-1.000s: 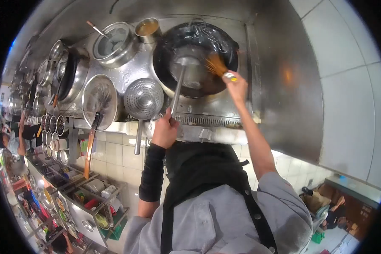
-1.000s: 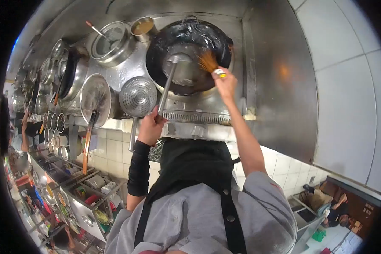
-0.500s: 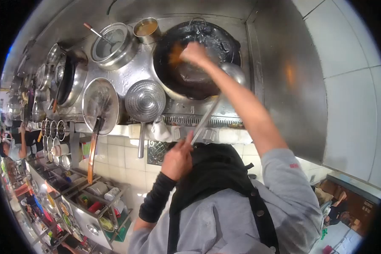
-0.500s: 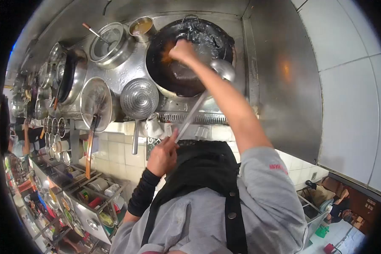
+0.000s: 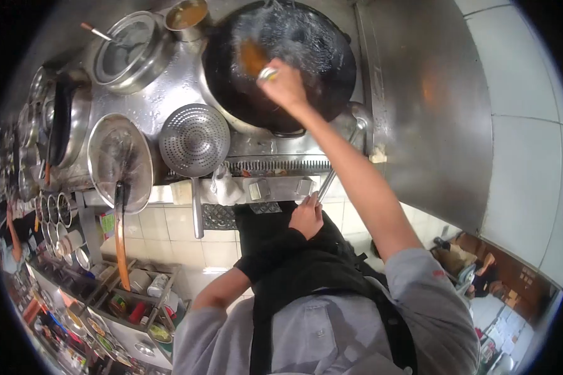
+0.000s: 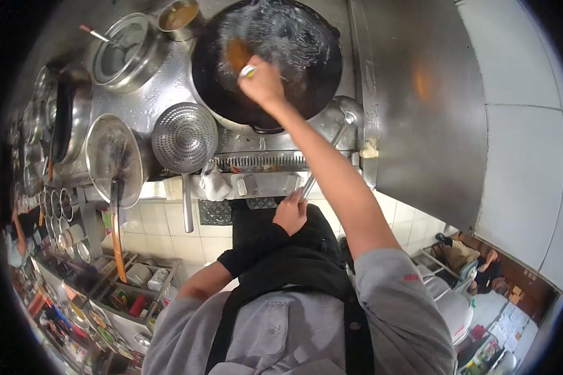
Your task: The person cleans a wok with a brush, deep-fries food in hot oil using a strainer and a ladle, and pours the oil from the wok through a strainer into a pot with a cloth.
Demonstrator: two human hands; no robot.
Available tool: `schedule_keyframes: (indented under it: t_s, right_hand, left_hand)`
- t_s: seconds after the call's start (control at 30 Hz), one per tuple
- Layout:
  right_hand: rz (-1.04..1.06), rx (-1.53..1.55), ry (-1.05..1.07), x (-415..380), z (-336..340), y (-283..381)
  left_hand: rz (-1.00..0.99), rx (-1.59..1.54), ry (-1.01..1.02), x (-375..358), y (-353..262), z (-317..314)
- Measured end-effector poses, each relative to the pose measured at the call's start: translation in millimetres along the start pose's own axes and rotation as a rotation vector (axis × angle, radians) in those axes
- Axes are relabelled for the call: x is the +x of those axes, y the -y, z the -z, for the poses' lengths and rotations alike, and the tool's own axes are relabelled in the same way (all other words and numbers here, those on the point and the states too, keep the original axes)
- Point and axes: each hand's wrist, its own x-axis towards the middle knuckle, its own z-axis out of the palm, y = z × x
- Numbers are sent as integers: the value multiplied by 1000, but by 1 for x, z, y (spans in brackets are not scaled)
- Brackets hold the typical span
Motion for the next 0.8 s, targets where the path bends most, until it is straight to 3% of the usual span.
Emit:
schedule_keyframes:
  t_s: [0.07, 0.13, 0.2, 0.23, 0.27, 0.33, 0.4, 0.43, 0.47, 0.53, 0.6, 0.67, 0.8]
  right_hand:
    - [115, -81, 43, -42, 10, -1]
    - [44, -88, 204, -73, 53, -15]
    - [-1, -348, 180, -61, 84, -47]
    - [52, -454, 42, -42, 87, -59]
    - [98, -564, -101, -19, 91, -71]
    - [109, -438, -105, 34, 79, -58]
    - [2, -65, -92, 50, 31, -33]
    - [-35, -5, -99, 43, 10, -10]
    - [-75, 50, -103, 23, -6, 8]
    - [45, 179, -86, -14, -31, 5]
    - [94, 93, 140, -58, 2, 4]
    - [11, -56, 192, -78, 55, -7]
    - [-89, -486, -6, -25, 106, -32]
  left_hand:
    - [19, -65, 126, 1, 21, -35]
    - [132, 18, 314, 7, 32, -68]
    - [78, -10, 378, 11, 49, -93]
    - [83, 138, 416, 14, 63, -114]
    - [153, 63, 478, 19, 35, -79]
    - [-133, -209, 372, 21, 6, -20]
    - [118, -833, 390, 11, -53, 74]
    - [229, -950, 474, 10, -88, 139]
    - [204, -984, 442, 3, -116, 187]
    - [17, -894, 360, -20, -189, 269]
    - [-367, -858, 391, -40, -226, 320]
    - [-634, -770, 459, -53, -250, 344]
    - [-781, -588, 586, -53, -282, 348]
